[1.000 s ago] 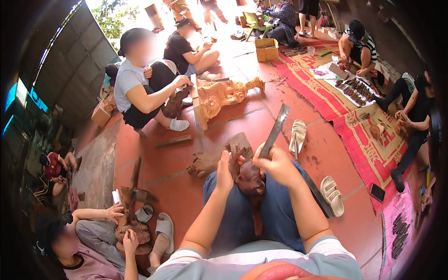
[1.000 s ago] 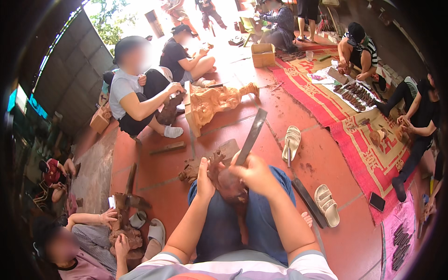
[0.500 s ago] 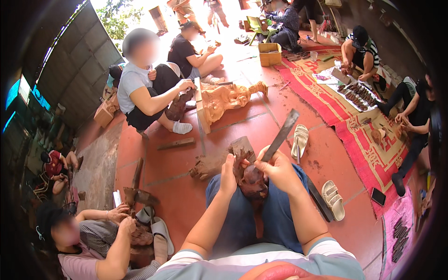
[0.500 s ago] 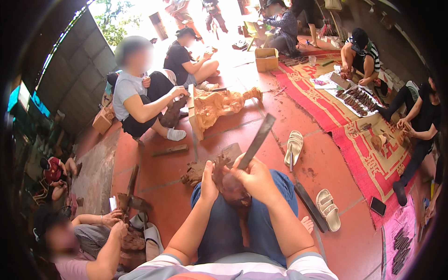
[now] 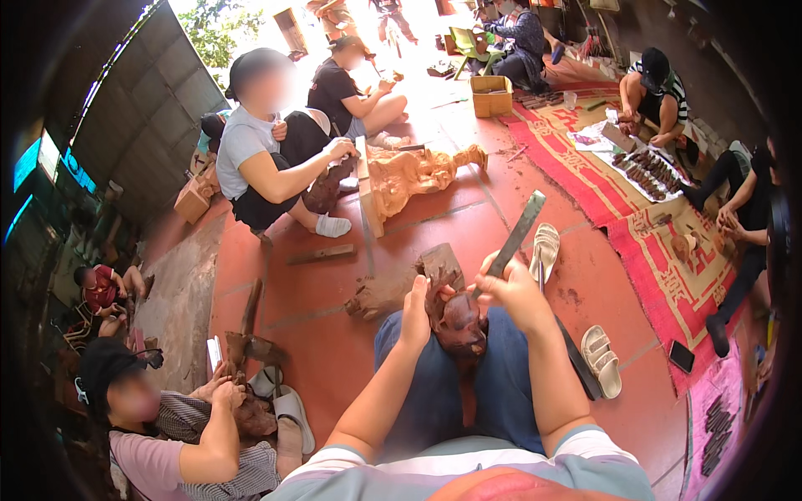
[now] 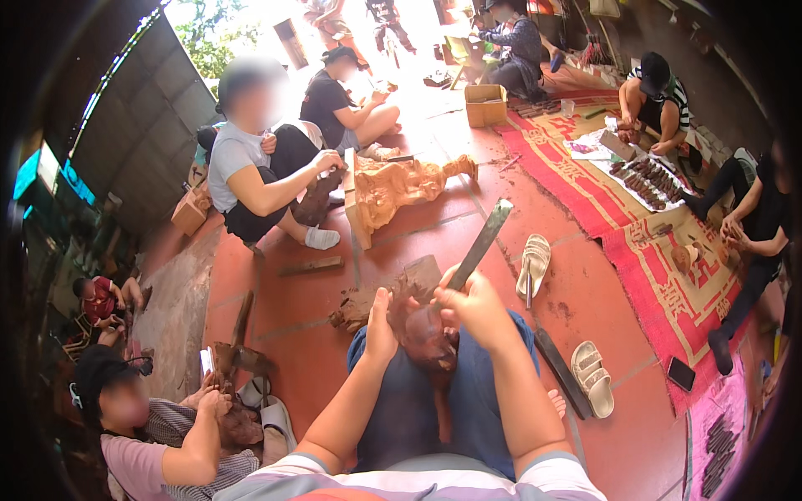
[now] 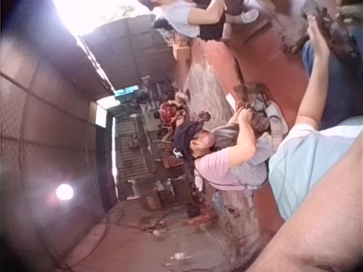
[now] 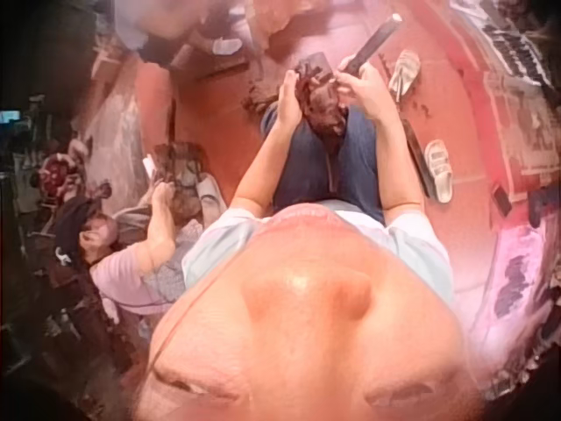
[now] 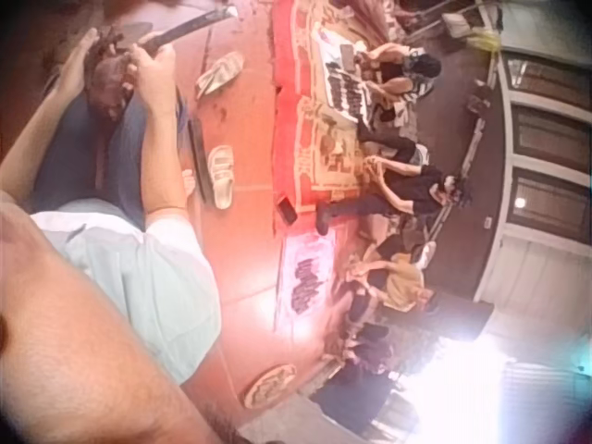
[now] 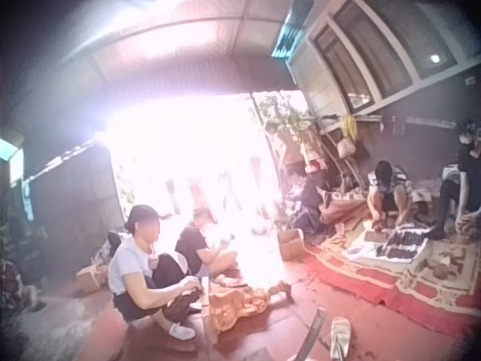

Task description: The person sits on the floor and carves a small wooden object using a metal file. They hold the wood in their left hand and file it with their right hand, rotating the piece to work on different surfaces. Other people are also carving nearby.

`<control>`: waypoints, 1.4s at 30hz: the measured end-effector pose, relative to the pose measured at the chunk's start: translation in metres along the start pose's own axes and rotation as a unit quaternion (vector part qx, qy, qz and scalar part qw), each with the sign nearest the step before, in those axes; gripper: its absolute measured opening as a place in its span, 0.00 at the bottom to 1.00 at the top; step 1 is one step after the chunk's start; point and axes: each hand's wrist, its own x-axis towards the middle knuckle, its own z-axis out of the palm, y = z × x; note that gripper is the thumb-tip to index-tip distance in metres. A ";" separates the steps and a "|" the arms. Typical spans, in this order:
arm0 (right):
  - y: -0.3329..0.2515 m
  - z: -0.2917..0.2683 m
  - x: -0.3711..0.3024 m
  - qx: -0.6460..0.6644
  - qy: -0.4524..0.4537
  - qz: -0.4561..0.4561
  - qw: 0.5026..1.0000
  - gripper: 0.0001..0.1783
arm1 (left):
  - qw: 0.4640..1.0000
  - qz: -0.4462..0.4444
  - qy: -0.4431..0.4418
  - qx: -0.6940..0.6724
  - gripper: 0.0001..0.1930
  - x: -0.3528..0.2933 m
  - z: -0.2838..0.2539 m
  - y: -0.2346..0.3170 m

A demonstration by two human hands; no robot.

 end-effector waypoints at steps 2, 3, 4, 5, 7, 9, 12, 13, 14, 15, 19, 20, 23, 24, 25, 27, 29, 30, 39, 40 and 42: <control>0.008 0.005 -0.001 -0.054 -0.045 -0.071 0.995 0.09 | 0.999 0.022 0.023 0.019 0.26 0.001 0.004 0.004; 0.012 0.006 0.001 -0.011 -0.029 -0.037 0.999 0.08 | 0.998 0.033 0.038 0.030 0.26 -0.001 0.005 0.008; 0.010 0.002 0.006 0.029 -0.012 -0.008 0.999 0.07 | 0.984 0.109 0.057 0.131 0.24 0.002 0.011 0.020; 0.010 -0.002 0.012 0.068 0.004 0.021 0.997 0.06 | 0.953 0.184 0.078 0.229 0.23 0.002 0.013 0.037; 0.021 -0.021 0.019 0.147 -0.003 0.018 0.989 0.07 | 0.983 0.184 -0.014 0.016 0.27 -0.002 0.013 0.103; 0.028 -0.019 0.020 0.197 -0.020 0.050 0.979 0.07 | 0.754 0.184 -0.615 -0.140 0.43 -0.045 0.043 0.177; 0.033 -0.027 0.025 0.193 -0.016 0.032 0.980 0.07 | 0.477 0.243 -0.845 0.007 0.55 -0.098 0.051 0.216; 0.033 -0.024 0.027 0.203 -0.027 0.028 0.978 0.07 | 0.480 0.226 -0.848 0.001 0.51 -0.093 0.063 0.227; 0.031 -0.019 0.027 0.211 -0.039 0.031 0.976 0.07 | 0.481 0.210 -0.851 -0.007 0.48 -0.076 0.080 0.241; 0.032 -0.018 0.025 0.212 -0.039 0.036 0.976 0.07 | 0.480 0.195 -0.855 -0.025 0.44 -0.065 0.090 0.245; 0.035 -0.018 0.023 0.211 -0.031 0.047 0.976 0.06 | 0.499 0.172 -0.849 -0.008 0.55 -0.066 0.078 0.239; 0.037 -0.020 0.022 0.214 -0.032 0.045 0.975 0.06 | 0.500 0.166 -0.850 -0.008 0.56 -0.068 0.076 0.237; 0.032 -0.017 0.022 0.218 -0.040 0.043 0.974 0.06 | 0.493 0.157 -0.856 0.004 0.56 -0.070 0.079 0.236; 0.032 -0.019 0.021 0.217 -0.039 0.048 0.974 0.06 | 0.492 0.159 -0.856 0.002 0.56 -0.070 0.080 0.233; 0.033 -0.020 0.021 0.215 -0.039 0.053 0.974 0.07 | 0.491 0.161 -0.856 0.000 0.56 -0.069 0.081 0.232; 0.036 -0.021 0.022 0.224 -0.040 0.040 0.973 0.06 | 0.479 0.155 -0.864 -0.004 0.48 -0.065 0.103 0.232; 0.038 -0.022 0.023 0.229 -0.041 0.036 0.972 0.06 | 0.473 0.150 -0.868 -0.005 0.44 -0.063 0.111 0.231; 0.038 -0.022 0.023 0.229 -0.043 0.038 0.972 0.06 | 0.473 0.149 -0.868 -0.001 0.44 -0.065 0.111 0.232; 0.040 -0.020 0.023 0.229 -0.036 0.027 0.972 0.06 | 0.491 0.172 -0.853 0.029 0.55 -0.080 0.082 0.228; 0.040 -0.020 0.023 0.229 -0.038 0.028 0.972 0.06 | 0.492 0.173 -0.853 0.029 0.55 -0.080 0.083 0.229; 0.039 -0.021 0.023 0.227 -0.040 0.030 0.973 0.06 | 0.481 0.165 -0.861 0.015 0.48 -0.073 0.102 0.232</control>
